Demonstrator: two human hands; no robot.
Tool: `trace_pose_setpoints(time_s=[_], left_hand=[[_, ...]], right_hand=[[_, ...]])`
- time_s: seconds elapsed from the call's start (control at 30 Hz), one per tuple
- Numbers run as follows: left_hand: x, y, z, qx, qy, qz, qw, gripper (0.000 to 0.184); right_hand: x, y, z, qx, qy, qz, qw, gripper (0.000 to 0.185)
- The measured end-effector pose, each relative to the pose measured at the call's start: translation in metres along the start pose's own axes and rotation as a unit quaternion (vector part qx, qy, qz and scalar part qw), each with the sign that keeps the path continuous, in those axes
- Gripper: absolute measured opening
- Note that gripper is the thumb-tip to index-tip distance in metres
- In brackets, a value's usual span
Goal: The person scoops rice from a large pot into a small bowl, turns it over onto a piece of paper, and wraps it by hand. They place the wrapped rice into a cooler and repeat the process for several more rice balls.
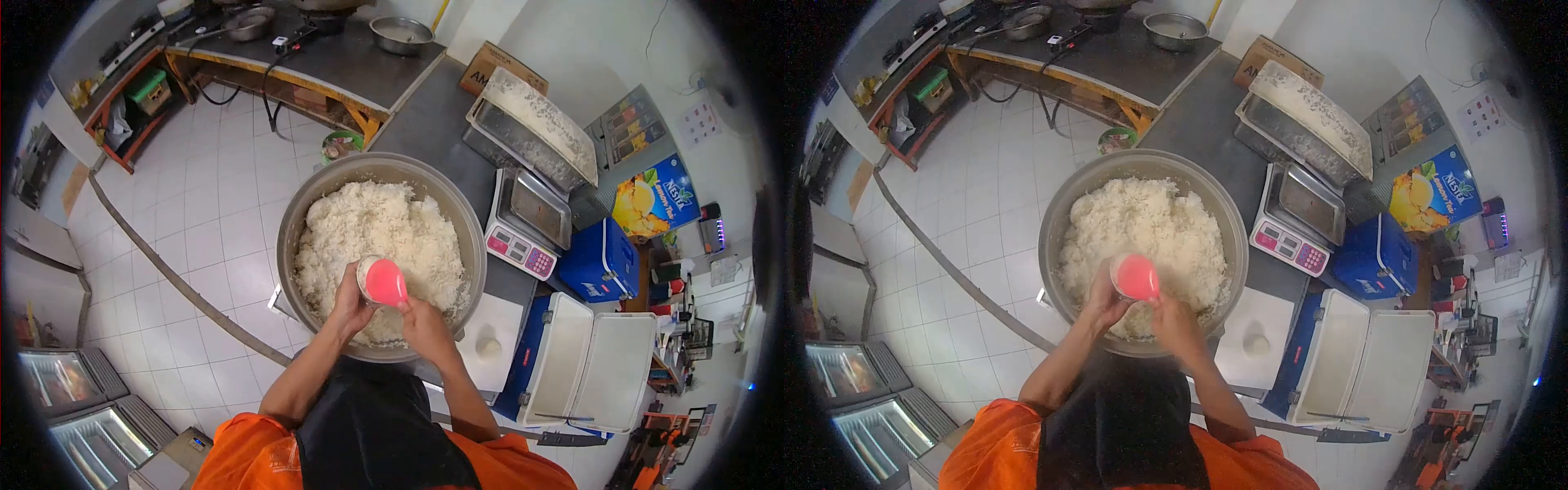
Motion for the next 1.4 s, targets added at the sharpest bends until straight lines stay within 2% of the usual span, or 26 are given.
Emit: trace_pose_setpoints(time_s=[0.07,0.13,0.23,0.27,0.3,0.37,0.5,0.6,0.67,0.7,0.77,0.8,0.83,0.9,0.93,0.97,1.0,1.03,1.1,1.13,1.17,1.2,1.27,1.3,1.37,1.4], left_hand=[[-0.007,-0.008,0.002,-0.007,-0.025,0.029,0.999,0.037],[-0.01,-0.006,-0.004,-0.022,-0.046,0.033,0.998,0.036],[0.008,0.011,-0.009,-0.014,-0.087,0.011,0.996,0.035],[0.008,0.019,-0.008,-0.004,-0.116,-0.019,0.993,0.035],[0.001,0.016,-0.008,-0.003,-0.118,-0.017,0.993,0.035],[-0.015,0.004,-0.004,-0.039,-0.079,0.015,0.996,0.036],[-0.017,0.017,-0.018,-0.008,-0.072,0.013,0.997,0.038],[-0.021,0.022,-0.031,-0.026,-0.087,0.02,0.996,0.04],[-0.023,0.031,-0.045,0.02,-0.016,0.033,0.999,0.04],[-0.021,0.04,-0.053,0.026,-0.013,0.031,0.999,0.04],[-0.019,0.059,-0.07,0.024,0.017,0.007,1.0,0.041],[-0.023,0.061,-0.071,0.021,0.029,0.026,0.999,0.041],[-0.025,0.067,-0.07,0.017,0.025,0.022,0.999,0.041],[-0.017,0.08,-0.063,0.014,0.046,0.046,0.998,0.04],[-0.014,0.09,-0.051,-0.001,0.04,0.046,0.998,0.04],[-0.006,0.104,-0.044,0.058,-0.017,0.074,0.995,0.041],[0.004,0.118,-0.037,0.115,-0.075,0.109,0.984,0.042],[0.016,0.125,-0.024,0.092,-0.086,0.123,0.984,0.042],[0.017,0.133,0.014,-0.089,-0.068,0.023,0.993,0.045],[0.017,0.133,0.034,-0.127,-0.069,0.088,0.986,0.047],[0.011,0.132,0.05,-0.147,-0.08,0.098,0.981,0.047],[0.018,0.141,0.066,-0.218,-0.098,0.121,0.963,0.048],[0.014,0.154,0.098,-0.335,-0.108,0.152,0.924,0.05],[-0.001,0.153,0.106,-0.34,-0.115,0.151,0.921,0.05],[-0.039,0.153,0.125,-0.427,-0.26,0.078,0.863,0.052],[-0.03,0.16,0.121,-0.413,-0.294,0.062,0.86,0.054]], right_hand=[[0.004,-0.003,-0.009,-0.039,0.047,-0.01,0.998,0.026],[-0.006,-0.006,-0.024,-0.046,-0.027,0.076,0.996,0.024],[-0.029,-0.022,-0.012,-0.059,-0.107,0.031,0.992,0.023],[-0.009,-0.024,-0.007,-0.115,-0.098,0.005,0.989,0.024],[-0.011,-0.026,-0.005,-0.115,-0.099,0.002,0.988,0.024],[-0.002,-0.033,-0.01,-0.039,-0.009,0.085,0.996,0.027],[0.003,-0.03,0.007,-0.073,-0.055,0.132,0.987,0.03],[0.009,-0.028,0.007,-0.084,-0.04,0.09,0.992,0.031],[-0.014,-0.027,-0.001,-0.086,-0.146,0.01,0.986,0.034],[-0.018,-0.027,0.001,-0.091,-0.147,0.014,0.985,0.034],[-0.014,-0.023,-0.012,0.034,0.045,0.072,0.996,0.037],[0.0,-0.017,-0.026,0.051,0.179,0.078,0.979,0.054],[0.01,-0.008,-0.03,0.056,0.177,0.081,0.979,0.054],[0.007,0.005,-0.01,-0.125,0.1,-0.058,0.985,0.086],[0.005,0.016,0.006,-0.118,-0.067,-0.049,0.99,0.102],[0.003,0.03,0.025,-0.104,-0.232,-0.049,0.966,0.119],[0.001,0.045,0.034,-0.084,-0.228,-0.068,0.968,0.119],[-0.005,0.061,0.044,-0.094,-0.242,-0.111,0.959,0.123],[-0.014,0.091,0.037,-0.085,-0.242,-0.178,0.95,0.127],[-0.019,0.106,0.025,-0.053,-0.245,-0.215,0.944,0.126],[-0.022,0.122,0.013,-0.023,-0.248,-0.251,0.936,0.125],[-0.024,0.138,-0.006,0.028,-0.265,-0.284,0.921,0.117],[-0.028,0.164,-0.039,0.049,-0.239,-0.302,0.922,0.118],[-0.026,0.174,-0.056,0.055,-0.222,-0.305,0.924,0.12],[-0.019,0.179,-0.098,0.081,-0.216,-0.328,0.916,0.117],[-0.012,0.176,-0.122,0.088,-0.172,-0.331,0.923,0.113]])
Point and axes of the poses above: each hand's wrist, its own y-axis away from the middle knuckle, its own x-axis out of the palm, z = x × y, the point moved 6 cm from there along -y, towards the middle knuckle, and after that the axes turned 11 degrees about -z, right-handed, at the moved point
